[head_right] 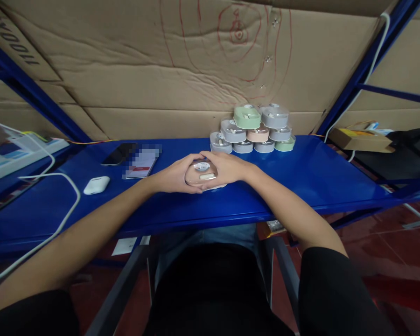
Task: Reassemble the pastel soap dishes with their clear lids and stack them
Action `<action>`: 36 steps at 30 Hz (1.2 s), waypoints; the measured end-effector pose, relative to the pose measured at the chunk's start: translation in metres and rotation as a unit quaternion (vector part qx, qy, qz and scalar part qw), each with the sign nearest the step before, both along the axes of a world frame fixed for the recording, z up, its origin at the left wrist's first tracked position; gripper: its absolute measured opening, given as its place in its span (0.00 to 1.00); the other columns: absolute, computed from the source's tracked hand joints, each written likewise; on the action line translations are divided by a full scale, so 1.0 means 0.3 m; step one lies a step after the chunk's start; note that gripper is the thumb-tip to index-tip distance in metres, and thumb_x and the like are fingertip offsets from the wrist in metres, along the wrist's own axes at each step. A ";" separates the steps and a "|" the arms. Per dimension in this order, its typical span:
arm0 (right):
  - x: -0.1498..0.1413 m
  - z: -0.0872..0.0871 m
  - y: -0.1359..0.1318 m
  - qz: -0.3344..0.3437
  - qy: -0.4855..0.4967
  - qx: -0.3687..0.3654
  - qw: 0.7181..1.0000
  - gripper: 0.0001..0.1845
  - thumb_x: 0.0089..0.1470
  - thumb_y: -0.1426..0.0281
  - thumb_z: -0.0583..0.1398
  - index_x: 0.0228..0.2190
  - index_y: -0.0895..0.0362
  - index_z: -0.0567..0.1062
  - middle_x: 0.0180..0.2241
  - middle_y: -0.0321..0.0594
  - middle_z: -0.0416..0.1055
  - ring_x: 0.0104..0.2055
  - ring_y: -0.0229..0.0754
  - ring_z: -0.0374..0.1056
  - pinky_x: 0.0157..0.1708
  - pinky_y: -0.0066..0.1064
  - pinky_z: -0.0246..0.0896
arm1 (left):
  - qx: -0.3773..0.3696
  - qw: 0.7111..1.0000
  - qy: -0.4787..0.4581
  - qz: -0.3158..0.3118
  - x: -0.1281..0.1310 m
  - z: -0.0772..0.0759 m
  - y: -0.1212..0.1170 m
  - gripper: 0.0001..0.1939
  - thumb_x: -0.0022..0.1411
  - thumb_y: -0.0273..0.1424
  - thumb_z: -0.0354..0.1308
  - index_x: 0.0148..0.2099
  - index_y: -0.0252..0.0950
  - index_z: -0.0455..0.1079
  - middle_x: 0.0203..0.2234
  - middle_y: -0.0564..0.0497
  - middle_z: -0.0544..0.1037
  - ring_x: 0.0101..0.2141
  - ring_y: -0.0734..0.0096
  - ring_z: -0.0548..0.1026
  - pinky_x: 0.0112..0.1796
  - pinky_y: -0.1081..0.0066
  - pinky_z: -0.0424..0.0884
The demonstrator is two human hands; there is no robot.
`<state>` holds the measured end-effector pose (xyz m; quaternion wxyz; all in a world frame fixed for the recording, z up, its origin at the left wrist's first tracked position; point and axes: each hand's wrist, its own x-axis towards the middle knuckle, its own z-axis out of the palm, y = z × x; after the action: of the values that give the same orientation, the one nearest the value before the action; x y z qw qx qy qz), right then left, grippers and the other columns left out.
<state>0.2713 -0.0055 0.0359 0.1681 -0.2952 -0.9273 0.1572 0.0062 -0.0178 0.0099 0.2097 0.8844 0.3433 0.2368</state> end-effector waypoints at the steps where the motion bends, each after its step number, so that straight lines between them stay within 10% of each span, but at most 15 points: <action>1: 0.001 0.003 -0.002 -0.007 -0.007 0.000 1.000 0.59 0.48 0.41 0.77 0.73 0.50 0.68 0.67 0.54 0.77 0.66 0.67 0.75 0.62 0.57 0.75 | -0.011 1.000 0.001 0.009 0.002 -0.003 -0.001 0.57 0.49 0.52 0.81 0.74 0.42 0.61 0.71 0.33 0.73 0.70 0.30 0.74 0.67 0.40 0.73; 13: 0.150 0.077 0.016 -0.054 0.047 -0.009 0.997 0.45 0.55 0.40 0.73 0.63 0.54 0.78 0.44 0.45 0.85 0.43 0.55 0.81 0.46 0.45 0.76 | -0.004 0.999 0.003 -0.034 -0.035 -0.015 0.029 0.69 0.52 0.48 0.80 0.85 0.38 0.48 0.68 0.33 0.77 0.66 0.36 0.78 0.67 0.43 0.73; 18: 0.248 0.097 0.080 -0.164 0.090 0.036 0.982 0.49 0.54 0.34 0.71 0.62 0.56 0.79 0.43 0.47 0.84 0.42 0.55 0.78 0.44 0.46 0.73 | 0.029 0.995 0.038 -0.085 -0.036 0.003 0.016 0.35 0.63 0.44 0.75 0.70 0.46 0.79 0.64 0.40 0.78 0.64 0.43 0.78 0.68 0.42 0.71; 25: 0.245 0.077 0.098 -0.196 0.088 0.057 0.975 0.52 0.52 0.33 0.71 0.64 0.55 0.78 0.43 0.48 0.84 0.42 0.57 0.78 0.47 0.49 0.73 | 0.025 0.995 0.018 -0.097 -0.011 0.013 -0.013 0.22 0.74 0.44 0.67 0.65 0.48 0.85 0.63 0.41 0.78 0.64 0.48 0.77 0.68 0.45 0.72; 36: 0.250 0.101 0.080 -0.211 0.052 0.050 0.975 0.50 0.54 0.34 0.70 0.65 0.54 0.79 0.48 0.51 0.84 0.47 0.61 0.79 0.50 0.52 0.74 | 0.071 0.983 -0.007 0.170 -0.061 0.016 0.056 0.24 0.72 0.50 0.63 0.56 0.37 0.85 0.56 0.40 0.76 0.59 0.46 0.77 0.67 0.43 0.72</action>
<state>0.3462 0.0184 0.0661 0.2602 -0.4671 -0.8406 0.0871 -0.0122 -0.0009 0.0147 0.1055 0.8242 0.4691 0.2992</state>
